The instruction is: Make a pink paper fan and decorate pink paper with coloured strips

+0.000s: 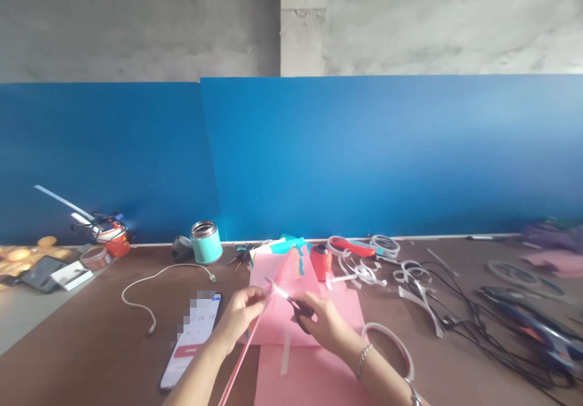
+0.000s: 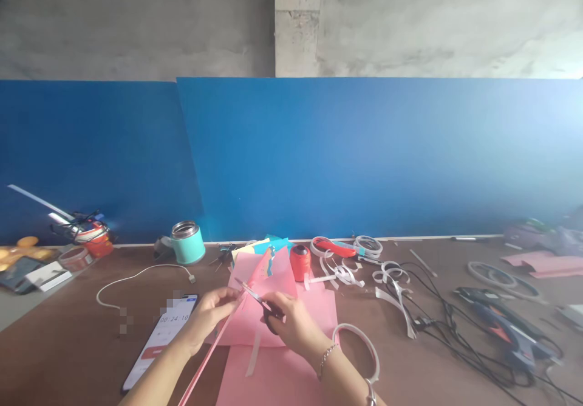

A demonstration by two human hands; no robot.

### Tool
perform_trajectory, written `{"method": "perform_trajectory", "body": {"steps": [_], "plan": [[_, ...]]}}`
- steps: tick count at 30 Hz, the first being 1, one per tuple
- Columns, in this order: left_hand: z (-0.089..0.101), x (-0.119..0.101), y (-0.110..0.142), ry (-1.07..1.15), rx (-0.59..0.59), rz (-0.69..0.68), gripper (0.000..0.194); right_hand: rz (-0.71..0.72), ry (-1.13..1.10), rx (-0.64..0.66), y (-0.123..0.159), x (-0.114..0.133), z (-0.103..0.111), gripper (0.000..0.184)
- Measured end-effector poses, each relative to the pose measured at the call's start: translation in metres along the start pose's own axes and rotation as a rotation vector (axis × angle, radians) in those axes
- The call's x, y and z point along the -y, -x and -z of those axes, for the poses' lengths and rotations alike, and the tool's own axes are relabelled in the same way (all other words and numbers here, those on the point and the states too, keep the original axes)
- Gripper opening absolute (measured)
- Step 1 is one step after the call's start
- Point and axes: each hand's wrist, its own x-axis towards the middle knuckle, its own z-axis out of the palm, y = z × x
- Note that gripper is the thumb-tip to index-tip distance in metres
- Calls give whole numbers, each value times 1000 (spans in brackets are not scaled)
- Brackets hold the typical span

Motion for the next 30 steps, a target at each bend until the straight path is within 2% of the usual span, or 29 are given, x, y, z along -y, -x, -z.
{"method": "perform_trajectory", "body": {"steps": [4,7,10,12,14,17,19,22,26,28,30], "plan": [[3,2,-2,-62,-118,-122,21,107,179,-177,4,-5,12,16],[6,7,-5,-197,-347,-322,19,90,291,-292,5,-10,27,3],[9,12,-6,-389,-561,-568,14,-39,431,-257,3,-13,41,3],[10,15,-6,-523,-607,-681,15,-183,537,-190,2,-14,44,5],[9,16,-6,-642,-594,-735,19,-265,612,-133,2,-16,43,8],[5,12,-4,-773,-524,-745,23,-278,624,-116,1,-23,35,8],[1,8,-3,-826,-482,-734,23,-336,533,-83,0,-29,31,9],[-2,2,-2,-879,-441,-729,21,-416,363,15,0,-32,31,20],[-5,-4,-3,-976,-434,-753,25,-325,349,-71,4,-8,40,8],[-7,-7,-2,-1036,-439,-776,27,-251,346,-89,6,15,44,14],[-12,-9,-2,-1105,-419,-768,27,-80,390,-228,3,38,44,15]]}}
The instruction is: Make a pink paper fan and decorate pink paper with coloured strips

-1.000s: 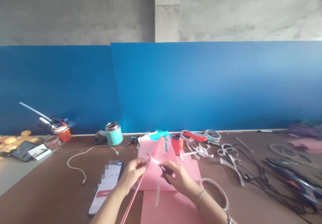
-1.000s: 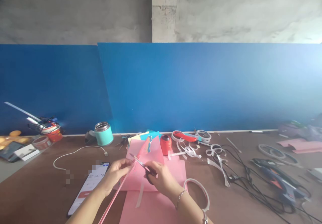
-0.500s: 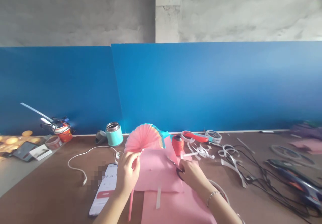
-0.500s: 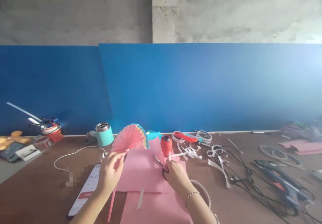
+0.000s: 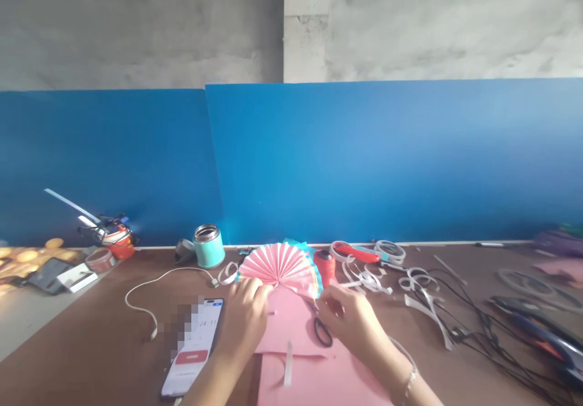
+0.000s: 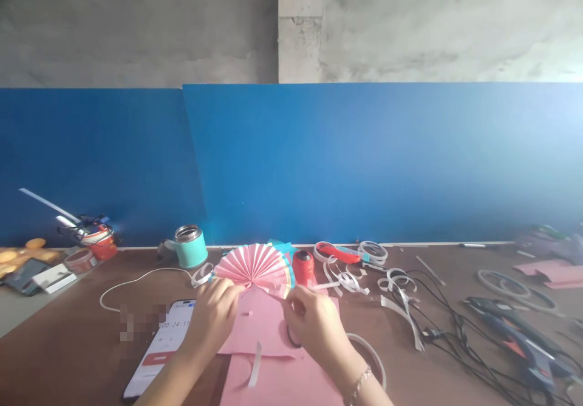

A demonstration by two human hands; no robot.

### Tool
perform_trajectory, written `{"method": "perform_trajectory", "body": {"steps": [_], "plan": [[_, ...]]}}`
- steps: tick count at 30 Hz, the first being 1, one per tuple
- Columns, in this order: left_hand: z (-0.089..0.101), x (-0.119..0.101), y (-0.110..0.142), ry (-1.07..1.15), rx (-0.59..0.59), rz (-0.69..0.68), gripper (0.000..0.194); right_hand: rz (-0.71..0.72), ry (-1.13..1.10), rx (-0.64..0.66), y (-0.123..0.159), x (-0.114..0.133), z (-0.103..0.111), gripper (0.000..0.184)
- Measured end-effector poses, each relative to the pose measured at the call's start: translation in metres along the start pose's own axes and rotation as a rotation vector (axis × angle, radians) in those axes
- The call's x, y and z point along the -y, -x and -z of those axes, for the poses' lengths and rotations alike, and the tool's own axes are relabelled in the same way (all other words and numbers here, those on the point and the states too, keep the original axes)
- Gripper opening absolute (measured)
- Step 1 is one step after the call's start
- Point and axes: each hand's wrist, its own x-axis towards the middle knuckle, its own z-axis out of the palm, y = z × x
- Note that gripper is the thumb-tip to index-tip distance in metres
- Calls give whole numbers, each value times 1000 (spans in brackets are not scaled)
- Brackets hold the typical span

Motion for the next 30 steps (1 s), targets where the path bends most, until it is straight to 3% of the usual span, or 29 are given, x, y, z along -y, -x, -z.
{"method": "perform_trajectory", "body": {"steps": [2,5,12,19,22,25,30], "plan": [[0,-5,-3,-40,39,-25,27,226,78,-146,-6,19,-1,11],[0,-10,-6,-33,46,-102,29,395,237,-93,-19,31,-17,18],[-9,-12,-4,-31,-4,-134,32,397,353,-156,-35,12,-58,15],[-14,-11,7,106,-43,-54,22,479,340,-238,-34,-1,-67,18],[-6,0,7,163,-173,33,27,499,361,-240,-32,-6,-71,20],[-1,18,5,79,-291,148,38,533,380,-230,-31,-10,-76,18],[-9,56,10,97,-165,198,26,530,375,-229,-29,-13,-79,18]]}}
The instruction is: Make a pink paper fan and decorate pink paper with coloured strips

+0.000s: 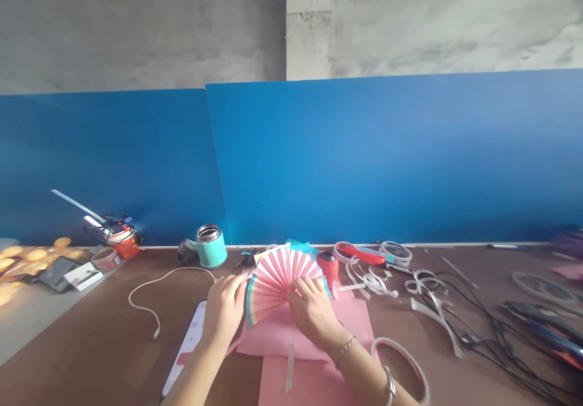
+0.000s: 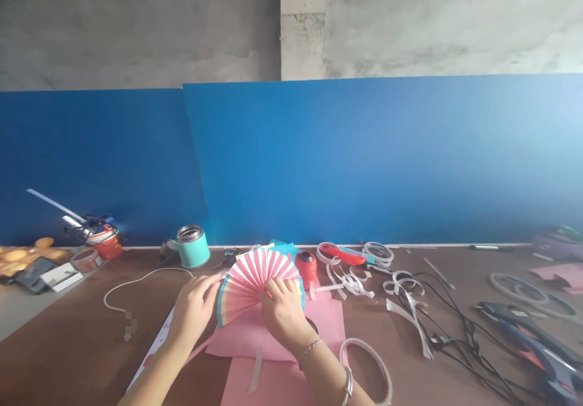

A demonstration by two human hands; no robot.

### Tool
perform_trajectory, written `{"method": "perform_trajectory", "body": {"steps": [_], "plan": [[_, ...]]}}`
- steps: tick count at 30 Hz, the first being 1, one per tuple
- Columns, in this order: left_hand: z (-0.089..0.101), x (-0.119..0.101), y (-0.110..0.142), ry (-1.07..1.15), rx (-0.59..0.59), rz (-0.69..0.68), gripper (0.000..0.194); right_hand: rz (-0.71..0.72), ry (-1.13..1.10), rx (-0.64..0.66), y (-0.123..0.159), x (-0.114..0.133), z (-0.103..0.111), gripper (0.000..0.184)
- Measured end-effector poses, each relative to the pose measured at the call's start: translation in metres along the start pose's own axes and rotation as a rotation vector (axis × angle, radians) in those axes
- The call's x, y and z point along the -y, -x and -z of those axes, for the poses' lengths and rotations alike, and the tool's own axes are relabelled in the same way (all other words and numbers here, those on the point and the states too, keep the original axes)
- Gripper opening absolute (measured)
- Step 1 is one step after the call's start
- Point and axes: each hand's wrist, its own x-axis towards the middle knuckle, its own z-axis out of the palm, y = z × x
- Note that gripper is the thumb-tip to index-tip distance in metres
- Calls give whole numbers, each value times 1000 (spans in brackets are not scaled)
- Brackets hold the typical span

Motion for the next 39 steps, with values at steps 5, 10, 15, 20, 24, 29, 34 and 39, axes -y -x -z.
{"method": "perform_trajectory", "body": {"steps": [5,10,15,20,24,29,34,39], "plan": [[4,27,-1,-116,-125,202,29,-51,-25,42,1,-3,1,13],[6,-4,0,-265,-19,181,50,-106,-4,73,2,-2,-3,13],[-10,-44,14,73,104,137,53,-110,-3,22,1,0,0,14],[-10,-51,11,422,344,539,47,-134,-60,-67,-1,2,5,17],[-7,-44,5,554,364,642,37,-190,-91,-81,-2,3,7,14],[-14,-35,10,489,293,627,31,-204,-67,0,-2,3,6,26],[-20,-22,15,336,400,671,24,-245,-66,194,3,4,1,39],[-22,-21,19,172,185,497,48,-282,-33,262,8,2,-5,31]]}}
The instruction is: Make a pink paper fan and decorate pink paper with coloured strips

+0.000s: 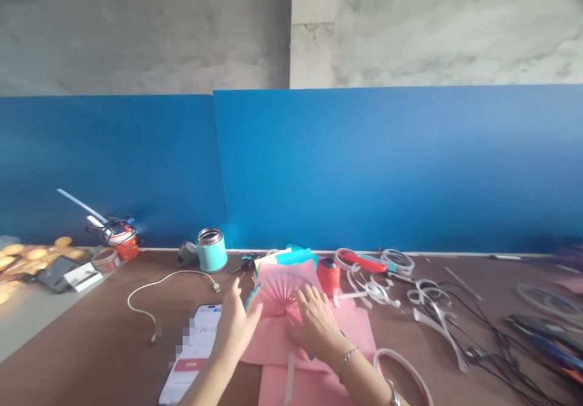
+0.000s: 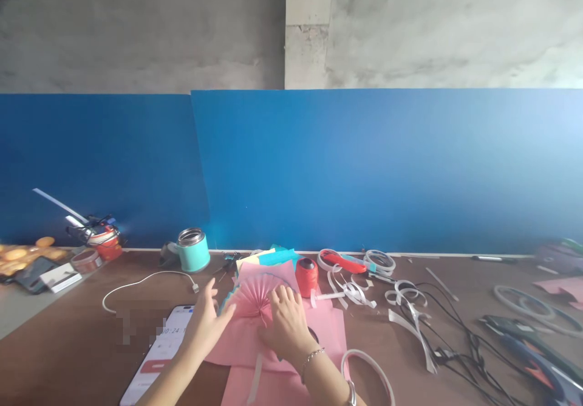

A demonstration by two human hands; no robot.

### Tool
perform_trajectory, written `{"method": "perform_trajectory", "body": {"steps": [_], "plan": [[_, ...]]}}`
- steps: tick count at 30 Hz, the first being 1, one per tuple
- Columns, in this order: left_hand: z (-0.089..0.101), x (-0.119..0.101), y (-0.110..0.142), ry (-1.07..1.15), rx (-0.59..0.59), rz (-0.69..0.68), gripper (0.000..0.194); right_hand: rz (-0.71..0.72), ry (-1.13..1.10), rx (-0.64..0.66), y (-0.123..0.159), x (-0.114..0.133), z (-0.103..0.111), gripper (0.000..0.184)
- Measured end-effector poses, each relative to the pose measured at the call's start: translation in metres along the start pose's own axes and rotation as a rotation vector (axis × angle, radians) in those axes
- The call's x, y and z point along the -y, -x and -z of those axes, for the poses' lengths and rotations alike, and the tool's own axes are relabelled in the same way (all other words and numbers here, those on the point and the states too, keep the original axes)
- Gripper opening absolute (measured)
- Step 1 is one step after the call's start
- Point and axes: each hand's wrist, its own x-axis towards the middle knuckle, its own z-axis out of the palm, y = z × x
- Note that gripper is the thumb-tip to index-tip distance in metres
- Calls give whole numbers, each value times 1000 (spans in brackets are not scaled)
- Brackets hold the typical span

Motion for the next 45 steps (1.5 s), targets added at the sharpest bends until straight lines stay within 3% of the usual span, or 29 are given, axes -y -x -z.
{"method": "perform_trajectory", "body": {"steps": [2,4,7,9,12,17,21,29,37,45], "plan": [[-1,-4,3,-71,4,-196,40,-35,26,-1,-1,1,3,25],[-1,-9,7,-148,130,-290,25,-57,37,73,-3,4,9,16],[-3,-12,9,-209,315,-270,16,-74,35,267,-7,9,19,7],[-6,-11,10,-202,363,-250,17,-86,61,335,-8,11,21,7],[-10,-11,10,-185,371,-206,24,-96,107,322,-8,11,17,12],[-19,-18,11,-308,383,-245,11,-49,90,238,-7,11,11,15],[-26,-22,10,-480,402,-258,17,20,33,256,-7,14,17,17],[-34,-34,6,-561,423,-202,22,54,-57,310,-7,11,11,12],[-32,-40,4,-516,413,-197,22,13,-111,353,-9,9,7,15],[-17,-41,15,-339,435,-194,17,59,-171,365,-10,1,24,27]]}}
